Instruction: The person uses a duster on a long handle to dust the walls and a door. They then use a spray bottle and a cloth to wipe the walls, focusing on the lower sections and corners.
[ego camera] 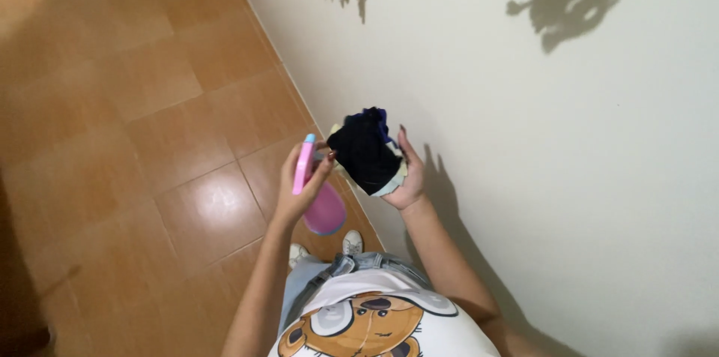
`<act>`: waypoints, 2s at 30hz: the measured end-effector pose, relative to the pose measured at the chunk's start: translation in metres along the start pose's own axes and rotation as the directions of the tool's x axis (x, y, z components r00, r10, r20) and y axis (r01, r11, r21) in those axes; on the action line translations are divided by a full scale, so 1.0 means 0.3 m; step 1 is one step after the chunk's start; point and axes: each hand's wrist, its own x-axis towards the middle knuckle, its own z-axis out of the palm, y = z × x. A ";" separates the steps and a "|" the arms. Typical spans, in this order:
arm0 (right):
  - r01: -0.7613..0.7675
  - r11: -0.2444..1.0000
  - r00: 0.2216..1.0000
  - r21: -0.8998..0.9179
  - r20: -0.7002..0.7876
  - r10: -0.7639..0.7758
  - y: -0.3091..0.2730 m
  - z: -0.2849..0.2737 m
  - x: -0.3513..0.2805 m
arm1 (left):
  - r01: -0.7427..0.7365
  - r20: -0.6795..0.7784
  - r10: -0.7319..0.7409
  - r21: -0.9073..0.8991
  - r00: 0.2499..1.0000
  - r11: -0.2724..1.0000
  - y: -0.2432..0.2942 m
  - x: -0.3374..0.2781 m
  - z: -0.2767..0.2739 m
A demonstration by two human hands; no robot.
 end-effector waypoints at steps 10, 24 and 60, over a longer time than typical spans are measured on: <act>-0.007 0.836 0.994 -0.549 -0.094 -0.054 -0.033 -0.285 -0.069 | -0.108 -0.076 0.120 0.152 0.990 0.982 -0.024 -0.069 0.105; 0.130 0.986 0.982 -0.109 -0.123 -0.143 -0.048 0.162 0.081 | 0.020 -0.354 -0.022 -0.009 0.935 1.000 0.041 -0.074 -0.215; 0.301 0.937 0.910 0.176 -0.348 -0.227 0.151 -0.128 1.269 | -0.366 0.048 0.382 -0.200 0.923 0.909 0.363 1.285 -0.794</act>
